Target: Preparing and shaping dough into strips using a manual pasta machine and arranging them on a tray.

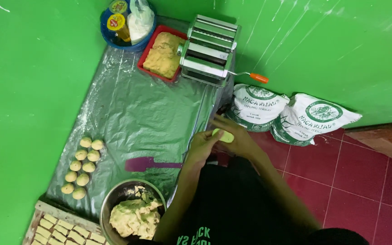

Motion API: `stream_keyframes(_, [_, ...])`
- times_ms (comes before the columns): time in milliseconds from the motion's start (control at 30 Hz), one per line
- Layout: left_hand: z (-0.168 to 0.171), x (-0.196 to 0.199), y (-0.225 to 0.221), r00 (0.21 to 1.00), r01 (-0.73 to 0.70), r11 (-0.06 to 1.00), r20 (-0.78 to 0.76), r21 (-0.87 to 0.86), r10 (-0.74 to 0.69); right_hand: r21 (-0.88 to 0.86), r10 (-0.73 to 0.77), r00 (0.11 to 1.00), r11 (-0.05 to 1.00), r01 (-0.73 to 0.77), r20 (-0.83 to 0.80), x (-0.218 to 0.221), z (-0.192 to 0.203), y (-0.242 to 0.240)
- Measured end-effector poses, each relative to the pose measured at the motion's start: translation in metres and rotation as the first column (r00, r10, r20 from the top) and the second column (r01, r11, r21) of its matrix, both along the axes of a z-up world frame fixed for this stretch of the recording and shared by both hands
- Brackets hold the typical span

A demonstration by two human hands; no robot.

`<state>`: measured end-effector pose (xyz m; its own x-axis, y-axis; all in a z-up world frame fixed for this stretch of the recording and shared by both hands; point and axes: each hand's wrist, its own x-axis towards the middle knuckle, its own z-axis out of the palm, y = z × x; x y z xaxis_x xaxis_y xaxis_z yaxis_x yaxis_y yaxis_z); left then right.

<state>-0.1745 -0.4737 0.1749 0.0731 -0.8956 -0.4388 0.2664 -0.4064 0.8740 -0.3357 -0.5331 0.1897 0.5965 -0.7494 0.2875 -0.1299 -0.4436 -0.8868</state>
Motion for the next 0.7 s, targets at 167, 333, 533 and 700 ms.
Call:
stream_keyframes(167, [-0.012,0.003,0.001,0.993,-0.086,0.996,-0.081,-0.003,0.085,0.041,0.004,1.0,0.999,-0.005,0.022,0.007,-0.017,0.003])
stream_keyframes(333, [-0.026,0.003,0.002,0.962,-0.2,0.974,-0.17,0.106,0.216,0.071,0.007,0.987,0.997,-0.019,0.158,0.02,-0.006,0.008])
stream_keyframes(533, [-0.05,0.007,-0.004,0.953,-0.227,0.969,-0.182,0.096,0.242,-0.028,-0.023,0.987,0.999,0.027,0.156,0.024,-0.015,0.01])
stream_keyframes(700, [-0.069,0.0,-0.001,0.951,-0.238,0.964,-0.173,0.115,0.256,0.012,0.012,0.983,1.0,-0.014,0.181,0.018,0.005,0.011])
